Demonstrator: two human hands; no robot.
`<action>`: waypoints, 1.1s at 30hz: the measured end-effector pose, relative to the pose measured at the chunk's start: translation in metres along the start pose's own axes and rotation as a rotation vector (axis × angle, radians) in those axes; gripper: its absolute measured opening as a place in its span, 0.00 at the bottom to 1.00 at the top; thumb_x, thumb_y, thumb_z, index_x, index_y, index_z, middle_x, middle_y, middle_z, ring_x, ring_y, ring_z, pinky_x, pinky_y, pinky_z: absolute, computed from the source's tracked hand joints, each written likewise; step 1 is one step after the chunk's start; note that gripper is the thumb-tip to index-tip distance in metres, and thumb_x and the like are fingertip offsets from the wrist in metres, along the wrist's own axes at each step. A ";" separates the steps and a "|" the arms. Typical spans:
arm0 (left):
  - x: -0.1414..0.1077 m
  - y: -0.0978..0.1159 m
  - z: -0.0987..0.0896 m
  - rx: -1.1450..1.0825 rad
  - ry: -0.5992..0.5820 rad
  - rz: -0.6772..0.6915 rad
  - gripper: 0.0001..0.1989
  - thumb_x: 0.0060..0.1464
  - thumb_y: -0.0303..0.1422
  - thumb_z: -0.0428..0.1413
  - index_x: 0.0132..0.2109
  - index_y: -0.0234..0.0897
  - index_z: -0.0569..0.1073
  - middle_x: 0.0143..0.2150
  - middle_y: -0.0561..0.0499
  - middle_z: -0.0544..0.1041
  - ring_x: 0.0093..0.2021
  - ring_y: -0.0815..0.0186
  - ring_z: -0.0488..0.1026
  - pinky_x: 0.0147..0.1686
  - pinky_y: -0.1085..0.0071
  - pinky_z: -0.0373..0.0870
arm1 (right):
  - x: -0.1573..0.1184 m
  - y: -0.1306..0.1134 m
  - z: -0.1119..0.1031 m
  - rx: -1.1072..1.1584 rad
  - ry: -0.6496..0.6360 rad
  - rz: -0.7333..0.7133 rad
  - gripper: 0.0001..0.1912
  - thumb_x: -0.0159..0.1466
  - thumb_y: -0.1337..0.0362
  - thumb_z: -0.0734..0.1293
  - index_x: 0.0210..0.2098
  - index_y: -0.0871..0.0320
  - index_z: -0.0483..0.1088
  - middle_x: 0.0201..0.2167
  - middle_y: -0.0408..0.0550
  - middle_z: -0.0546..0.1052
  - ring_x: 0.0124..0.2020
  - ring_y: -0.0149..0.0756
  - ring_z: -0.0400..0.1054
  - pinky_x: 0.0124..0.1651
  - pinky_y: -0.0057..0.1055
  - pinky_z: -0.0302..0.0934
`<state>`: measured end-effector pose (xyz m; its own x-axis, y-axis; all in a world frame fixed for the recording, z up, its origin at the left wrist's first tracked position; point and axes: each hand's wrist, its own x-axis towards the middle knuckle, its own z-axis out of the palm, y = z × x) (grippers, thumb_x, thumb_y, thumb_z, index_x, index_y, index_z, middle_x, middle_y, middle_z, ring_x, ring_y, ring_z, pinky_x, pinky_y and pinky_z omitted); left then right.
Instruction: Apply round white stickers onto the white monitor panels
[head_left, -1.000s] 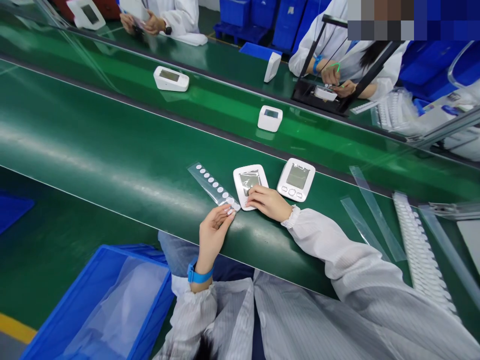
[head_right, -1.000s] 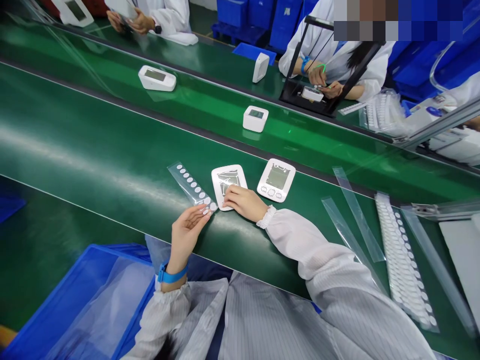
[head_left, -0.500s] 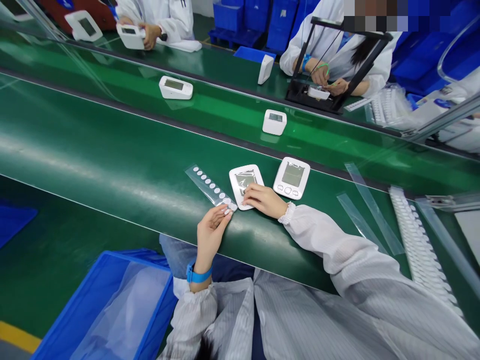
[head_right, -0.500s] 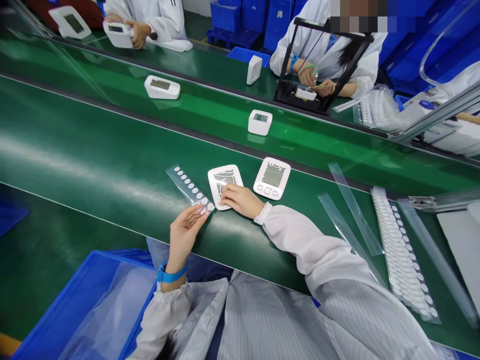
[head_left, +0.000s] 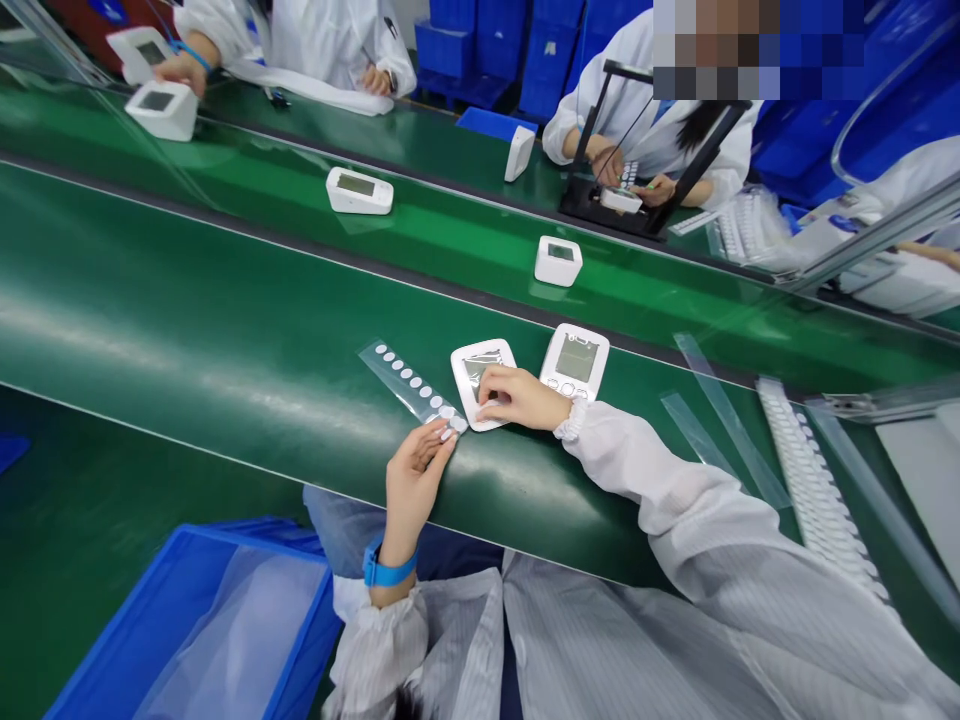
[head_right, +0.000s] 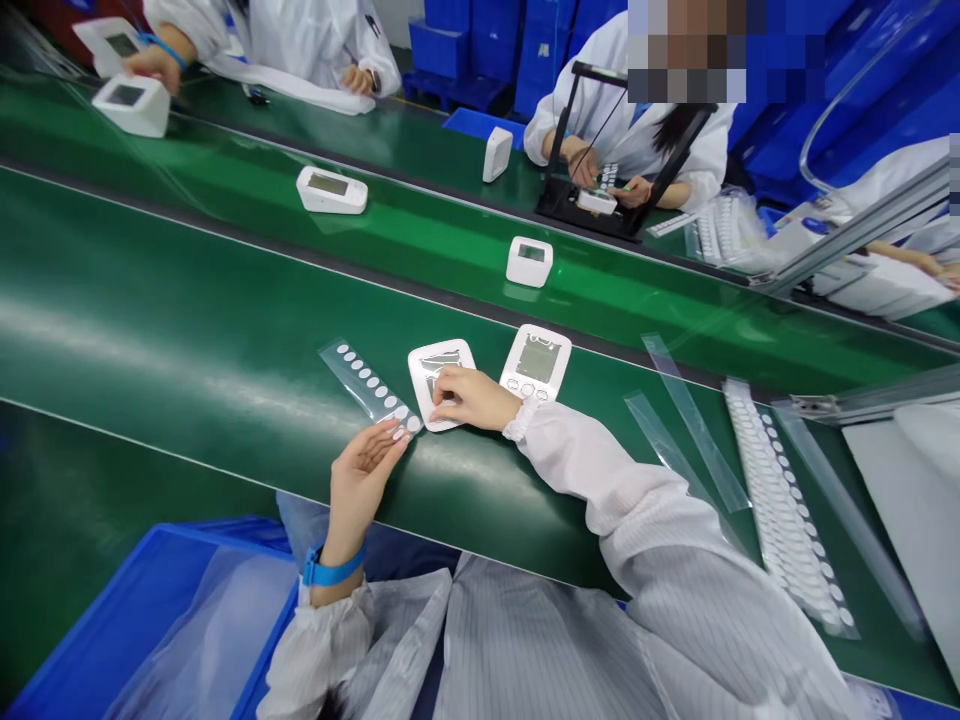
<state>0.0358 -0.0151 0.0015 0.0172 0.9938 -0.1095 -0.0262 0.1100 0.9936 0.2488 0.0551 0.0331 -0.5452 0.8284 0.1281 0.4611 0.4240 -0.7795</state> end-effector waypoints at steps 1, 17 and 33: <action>0.000 0.000 0.000 0.000 0.005 0.006 0.18 0.51 0.37 0.65 0.47 0.35 0.76 0.45 0.45 0.80 0.46 0.64 0.78 0.49 0.71 0.75 | 0.007 0.000 -0.009 0.005 0.000 -0.015 0.11 0.60 0.60 0.73 0.31 0.61 0.71 0.33 0.45 0.69 0.29 0.29 0.60 0.35 0.28 0.58; 0.001 -0.002 -0.001 -0.022 0.017 0.055 0.22 0.50 0.39 0.64 0.50 0.35 0.72 0.46 0.42 0.78 0.45 0.62 0.77 0.47 0.68 0.75 | 0.095 0.151 -0.197 -0.538 0.301 1.240 0.48 0.58 0.49 0.70 0.67 0.69 0.49 0.60 0.67 0.62 0.60 0.56 0.59 0.60 0.47 0.57; -0.004 0.002 -0.003 -0.111 -0.009 0.030 0.22 0.50 0.33 0.66 0.51 0.36 0.72 0.43 0.47 0.78 0.43 0.69 0.77 0.46 0.77 0.74 | -0.160 0.018 -0.163 -0.940 -0.447 0.038 0.44 0.59 0.88 0.53 0.65 0.43 0.58 0.67 0.36 0.57 0.71 0.36 0.43 0.71 0.45 0.45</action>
<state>0.0322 -0.0188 0.0037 0.0234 0.9966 -0.0795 -0.1372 0.0820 0.9871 0.4586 -0.0100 0.0989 -0.6403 0.7173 -0.2748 0.7382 0.6735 0.0379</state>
